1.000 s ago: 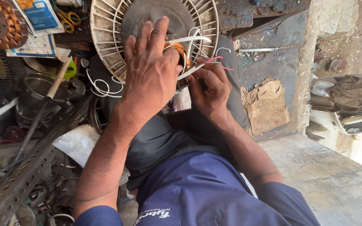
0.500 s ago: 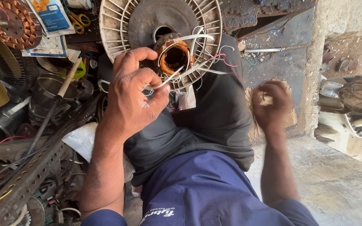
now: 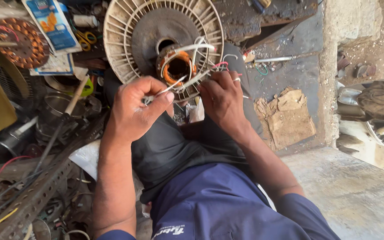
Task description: The person is repairing an electric fan motor by hand. They are seated on the floor with the motor on their lap, using their hands to tie white plastic zip ties around the copper windings to secure them.
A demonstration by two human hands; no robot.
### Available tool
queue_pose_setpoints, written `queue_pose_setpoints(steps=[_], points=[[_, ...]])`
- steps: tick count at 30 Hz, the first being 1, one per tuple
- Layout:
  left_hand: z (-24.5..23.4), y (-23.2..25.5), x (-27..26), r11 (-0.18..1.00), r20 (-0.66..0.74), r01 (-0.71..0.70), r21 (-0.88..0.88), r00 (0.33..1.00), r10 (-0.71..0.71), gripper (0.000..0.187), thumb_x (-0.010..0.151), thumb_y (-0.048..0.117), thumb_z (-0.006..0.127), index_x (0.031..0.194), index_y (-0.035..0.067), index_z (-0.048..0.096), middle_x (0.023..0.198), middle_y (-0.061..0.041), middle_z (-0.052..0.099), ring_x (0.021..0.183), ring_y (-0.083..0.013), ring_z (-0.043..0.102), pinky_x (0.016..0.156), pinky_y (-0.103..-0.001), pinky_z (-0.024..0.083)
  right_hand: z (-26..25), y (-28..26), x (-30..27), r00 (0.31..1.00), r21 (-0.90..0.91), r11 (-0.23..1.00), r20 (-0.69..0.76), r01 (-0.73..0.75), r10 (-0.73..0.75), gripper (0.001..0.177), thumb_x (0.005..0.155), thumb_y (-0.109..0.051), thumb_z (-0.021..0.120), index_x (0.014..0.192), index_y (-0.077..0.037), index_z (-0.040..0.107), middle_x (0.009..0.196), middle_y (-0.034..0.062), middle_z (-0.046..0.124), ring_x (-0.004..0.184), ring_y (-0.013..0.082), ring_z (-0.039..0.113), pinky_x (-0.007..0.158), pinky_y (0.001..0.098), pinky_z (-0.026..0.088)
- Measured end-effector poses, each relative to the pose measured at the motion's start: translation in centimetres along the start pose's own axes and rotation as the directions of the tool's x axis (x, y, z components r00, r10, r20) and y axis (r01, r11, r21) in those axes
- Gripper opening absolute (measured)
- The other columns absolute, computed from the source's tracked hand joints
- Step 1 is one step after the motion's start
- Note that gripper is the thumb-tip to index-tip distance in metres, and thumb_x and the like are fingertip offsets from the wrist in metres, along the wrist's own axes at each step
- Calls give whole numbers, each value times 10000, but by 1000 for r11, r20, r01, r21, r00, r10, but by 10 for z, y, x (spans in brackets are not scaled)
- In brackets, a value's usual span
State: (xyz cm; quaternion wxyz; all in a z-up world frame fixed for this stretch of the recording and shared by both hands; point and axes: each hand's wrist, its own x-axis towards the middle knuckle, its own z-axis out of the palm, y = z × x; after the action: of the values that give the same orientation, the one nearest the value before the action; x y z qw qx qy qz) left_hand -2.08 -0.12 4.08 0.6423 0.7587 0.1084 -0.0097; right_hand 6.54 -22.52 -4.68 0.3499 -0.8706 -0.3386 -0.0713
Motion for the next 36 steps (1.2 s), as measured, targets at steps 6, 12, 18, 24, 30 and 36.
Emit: queue_pose_setpoints(steps=[6, 12, 18, 24, 30, 36], points=[[-8, -3, -4, 985, 75, 75, -154, 995, -64, 208, 961, 149, 725, 1085, -16, 705, 806, -56, 723, 695, -87, 649, 609, -234, 522, -52, 82, -40, 988, 78, 993, -123, -88, 97, 261, 824, 101, 784, 1036, 7, 664, 1110, 158, 668, 1046, 343, 661, 895, 410, 520], [2, -15, -6, 951, 129, -49, -305, 987, 92, 447, 1032, 104, 643, 1441, 7, 490, 1032, -92, 746, 947, -108, 715, 850, -265, 593, -178, 218, -162, 915, -559, 774, 68, -296, 399, 153, 1046, -150, 766, 929, -53, 785, 910, 107, 747, 910, 237, 695, 1191, 427, 528], [13, -20, -6, 933, 162, -80, -351, 976, 145, 434, 1042, 61, 570, 1464, 18, 478, 1183, -137, 746, 1137, -140, 696, 992, -284, 545, -192, 244, -194, 637, -656, 522, 82, -544, 767, 324, 855, -301, 861, 1104, -100, 809, 1139, 156, 752, 1050, 312, 685, 1006, 451, 524], [21, -29, -2, 871, 104, -44, -490, 989, 109, 457, 1022, 2, 593, 1468, 21, 494, 1183, -137, 728, 1002, -98, 633, 918, -249, 518, -32, 93, -82, 975, 23, 980, -99, -195, 197, 450, 753, -196, 955, 1148, -97, 762, 1447, 142, 525, 1379, 337, 494, 1053, 482, 458], [32, -31, -3, 911, 12, -71, -407, 996, 83, 491, 990, -30, 563, 1468, 44, 478, 1164, -110, 734, 895, -47, 599, 843, -223, 521, 0, 1, 5, 998, -106, 993, -24, 50, -52, 249, 822, -104, 881, 1048, -116, 778, 1598, 182, 417, 1546, 485, 252, 1292, 527, 284], [33, -33, -3, 797, -204, -361, 485, 839, 505, 450, 939, 3, 699, 1365, 82, 577, 1309, -102, 680, 1122, -227, 664, 992, -382, 541, -65, 35, -22, 966, 292, 944, -157, -153, 205, 113, 877, -24, 779, 918, -57, 679, 1616, 212, 401, 1587, 385, 282, 1283, 553, 295]])
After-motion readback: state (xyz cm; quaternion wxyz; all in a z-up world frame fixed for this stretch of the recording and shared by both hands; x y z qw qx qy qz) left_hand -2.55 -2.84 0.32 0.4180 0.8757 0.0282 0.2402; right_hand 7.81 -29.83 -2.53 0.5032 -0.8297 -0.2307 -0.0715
